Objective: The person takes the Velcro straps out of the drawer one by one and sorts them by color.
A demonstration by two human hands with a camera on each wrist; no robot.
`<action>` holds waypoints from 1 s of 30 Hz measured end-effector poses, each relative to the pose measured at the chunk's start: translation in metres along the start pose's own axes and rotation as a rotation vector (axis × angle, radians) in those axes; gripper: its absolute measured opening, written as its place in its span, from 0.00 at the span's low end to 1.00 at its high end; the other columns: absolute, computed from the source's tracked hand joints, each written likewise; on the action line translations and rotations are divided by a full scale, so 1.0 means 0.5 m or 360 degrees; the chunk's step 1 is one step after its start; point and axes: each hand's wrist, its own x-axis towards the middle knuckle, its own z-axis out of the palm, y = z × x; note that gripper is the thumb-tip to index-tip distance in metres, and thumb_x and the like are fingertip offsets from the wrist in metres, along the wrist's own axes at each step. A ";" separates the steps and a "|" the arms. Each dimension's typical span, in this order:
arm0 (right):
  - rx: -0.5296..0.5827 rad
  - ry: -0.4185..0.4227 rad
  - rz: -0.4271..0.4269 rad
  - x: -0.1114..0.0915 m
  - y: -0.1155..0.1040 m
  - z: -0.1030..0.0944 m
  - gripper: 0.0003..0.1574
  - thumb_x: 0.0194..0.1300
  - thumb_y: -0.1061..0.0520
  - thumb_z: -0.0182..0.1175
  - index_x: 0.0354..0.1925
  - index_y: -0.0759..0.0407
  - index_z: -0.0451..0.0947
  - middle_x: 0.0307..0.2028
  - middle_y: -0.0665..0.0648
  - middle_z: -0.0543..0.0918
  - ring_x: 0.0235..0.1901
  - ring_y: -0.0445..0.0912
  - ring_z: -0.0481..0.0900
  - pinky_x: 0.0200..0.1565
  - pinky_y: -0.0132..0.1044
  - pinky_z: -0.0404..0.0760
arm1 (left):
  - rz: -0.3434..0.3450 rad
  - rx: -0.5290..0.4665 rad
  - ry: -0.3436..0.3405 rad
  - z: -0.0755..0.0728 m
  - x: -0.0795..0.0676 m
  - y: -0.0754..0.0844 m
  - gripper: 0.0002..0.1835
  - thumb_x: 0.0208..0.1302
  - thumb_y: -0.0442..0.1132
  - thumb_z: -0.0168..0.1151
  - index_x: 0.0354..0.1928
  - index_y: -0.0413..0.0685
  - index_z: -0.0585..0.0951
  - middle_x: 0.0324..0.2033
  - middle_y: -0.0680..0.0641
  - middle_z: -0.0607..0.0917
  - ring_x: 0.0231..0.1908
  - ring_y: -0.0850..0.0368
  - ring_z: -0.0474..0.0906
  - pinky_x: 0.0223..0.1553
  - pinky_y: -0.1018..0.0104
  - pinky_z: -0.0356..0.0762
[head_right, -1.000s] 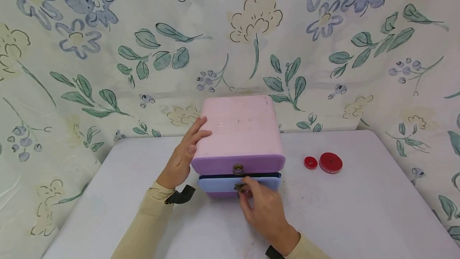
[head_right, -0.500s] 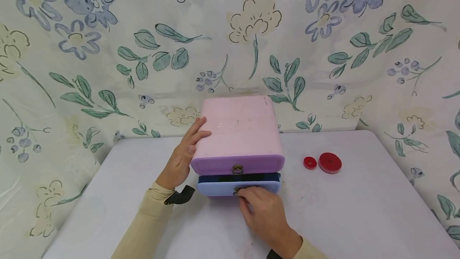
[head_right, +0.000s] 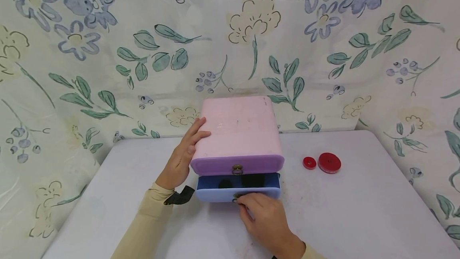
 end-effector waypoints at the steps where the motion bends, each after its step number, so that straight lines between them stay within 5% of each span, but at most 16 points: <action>1: 0.0006 0.0003 -0.0008 -0.002 0.000 -0.001 0.19 0.43 0.69 0.76 0.35 0.55 0.84 0.32 0.47 0.87 0.29 0.37 0.83 0.36 0.27 0.83 | -0.0001 0.0001 0.0000 0.000 0.000 0.000 0.23 0.81 0.44 0.36 0.69 0.48 0.71 0.78 0.48 0.55 0.78 0.48 0.42 0.75 0.43 0.42; 5: 0.0041 0.0025 -0.0051 -0.009 0.000 -0.003 0.18 0.45 0.68 0.76 0.36 0.54 0.85 0.32 0.47 0.87 0.31 0.38 0.84 0.37 0.29 0.84 | 0.0005 -0.0005 -0.0002 -0.001 0.000 -0.001 0.23 0.81 0.43 0.36 0.69 0.47 0.71 0.78 0.47 0.55 0.78 0.48 0.42 0.75 0.43 0.42; 8: 0.0069 0.0024 -0.0064 -0.012 -0.003 -0.006 0.01 0.64 0.59 0.68 0.36 0.54 0.85 0.32 0.47 0.87 0.31 0.38 0.84 0.37 0.29 0.84 | 0.0007 -0.0008 -0.0002 -0.001 -0.001 -0.001 0.23 0.81 0.43 0.36 0.69 0.47 0.71 0.78 0.47 0.55 0.78 0.48 0.42 0.75 0.43 0.42; 11: 0.0089 -0.0014 -0.0043 -0.016 -0.006 -0.011 0.20 0.76 0.46 0.53 0.36 0.54 0.86 0.33 0.46 0.87 0.31 0.37 0.84 0.39 0.28 0.84 | 0.0001 -0.0005 -0.0002 -0.001 -0.001 -0.001 0.23 0.81 0.44 0.36 0.69 0.47 0.71 0.78 0.48 0.55 0.78 0.48 0.42 0.75 0.42 0.43; 30: 0.0177 -0.0008 -0.0250 -0.036 -0.021 -0.026 0.22 0.78 0.48 0.50 0.37 0.56 0.86 0.32 0.48 0.89 0.31 0.36 0.86 0.38 0.25 0.83 | 0.0011 -0.0013 0.0001 0.001 -0.003 -0.005 0.23 0.81 0.44 0.36 0.69 0.47 0.70 0.78 0.46 0.55 0.78 0.47 0.42 0.75 0.42 0.42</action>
